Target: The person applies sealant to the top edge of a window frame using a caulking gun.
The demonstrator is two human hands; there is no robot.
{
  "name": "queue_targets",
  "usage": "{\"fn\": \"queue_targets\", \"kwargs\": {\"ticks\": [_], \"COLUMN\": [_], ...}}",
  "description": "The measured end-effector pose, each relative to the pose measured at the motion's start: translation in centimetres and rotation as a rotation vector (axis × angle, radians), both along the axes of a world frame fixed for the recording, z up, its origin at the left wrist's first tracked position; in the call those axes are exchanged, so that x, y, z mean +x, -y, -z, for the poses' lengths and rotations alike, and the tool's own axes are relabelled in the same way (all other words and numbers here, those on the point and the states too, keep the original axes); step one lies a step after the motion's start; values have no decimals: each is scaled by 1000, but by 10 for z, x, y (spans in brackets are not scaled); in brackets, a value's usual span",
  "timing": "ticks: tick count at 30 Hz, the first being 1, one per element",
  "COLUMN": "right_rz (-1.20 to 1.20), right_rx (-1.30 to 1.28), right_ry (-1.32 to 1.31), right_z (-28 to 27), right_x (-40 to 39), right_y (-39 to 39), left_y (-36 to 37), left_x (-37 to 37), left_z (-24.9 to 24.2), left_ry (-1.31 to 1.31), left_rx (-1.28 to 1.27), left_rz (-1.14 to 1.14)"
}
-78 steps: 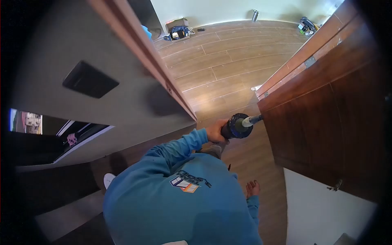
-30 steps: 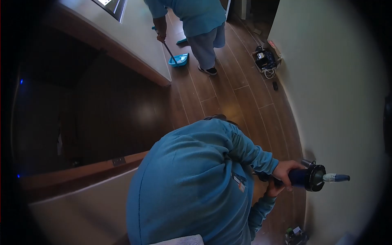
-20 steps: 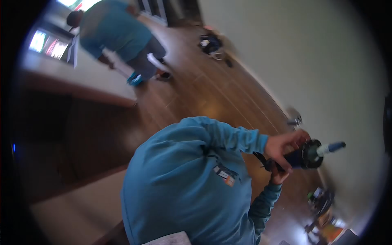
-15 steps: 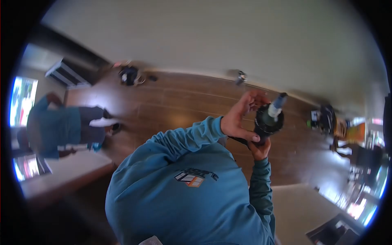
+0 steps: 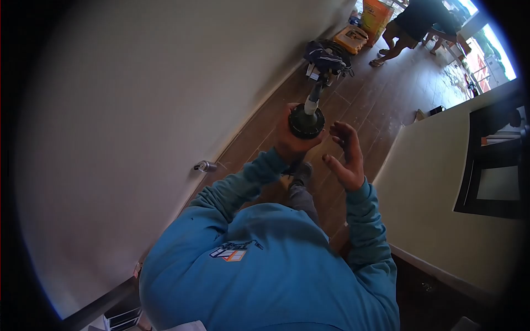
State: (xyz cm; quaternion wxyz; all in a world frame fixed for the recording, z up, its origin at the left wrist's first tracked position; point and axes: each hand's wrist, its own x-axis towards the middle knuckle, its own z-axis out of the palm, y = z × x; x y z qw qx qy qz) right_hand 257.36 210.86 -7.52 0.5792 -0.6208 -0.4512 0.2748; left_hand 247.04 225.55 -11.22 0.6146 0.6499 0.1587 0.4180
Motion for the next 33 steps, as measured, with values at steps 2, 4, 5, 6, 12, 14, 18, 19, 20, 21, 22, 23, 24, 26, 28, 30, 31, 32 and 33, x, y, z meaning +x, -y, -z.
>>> {"fn": "queue_targets", "kwargs": {"ticks": [2, 4, 5, 6, 12, 14, 18, 19, 20, 21, 22, 23, 24, 26, 28, 30, 31, 32, 33], "right_rz": [34, 63, 68, 63, -29, -116, -208, -223, -252, -250, -228, -209, -155, -132, -78, -41, 9, 55, 46], "right_rx": [77, 191, 193, 200, 252, 182, 114, 80, 89, 76, 50, 21, -79, -220, -383, -412, -541, -668, -667], "right_ry": [123, 168, 170, 148, -148, -164, -196, -179, -163, -164, -153, -143, -166, -261, -314, -272, -376, -478, -479], "right_z": [-11, -24, -23, -22, 13, 27, 49, 56, 63, 81, 106, 118, 120, 144, 178, 205, 219, 238, 263], "right_x": [30, 55, 81, 108, 245, 300, 411, 441, 473, 508, 547, 582, 620, 705, 785, 861, 903, 945, 991], "right_y": [-15, 0, -14, -26, -100, -121, -185, -202, -220, -238, -254, -266, -277, -298, -307, -317, -324, -333, -345], "left_y": [3, 36, 28, 21, -33, -61, -132, -148, -167, -189, -212, -230, -245, -280, -312, -330, -337, -346, -357], "left_x": [37, 65, 91, 117, 243, 293, 395, 418, 447, 476, 510, 539, 569, 624, 670, 710, 735, 758, 782], "left_z": [4, -12, -11, -10, -5, 25, 68, 59, 68, 77, 83, 83, 85, 87, 90, 94, 100, 102, 101], "left_ry": [-23, 44, 46, -68, -378, -482, -402, -524, -520, -510, -498, -498, -549, -615, -706, -716, -722, -728, -758], "left_rx": [192, 104, 106, 195, 310, 365, 122, 258, 244, 228, 215, 202, 133, 57, 11, 12, 9, 2, -10], "left_rz": [-54, 88, 93, 51, -90, -128, 3, -36, -35, -36, -34, -29, -47, -57, 36, 38, 31, 27, 58]}}
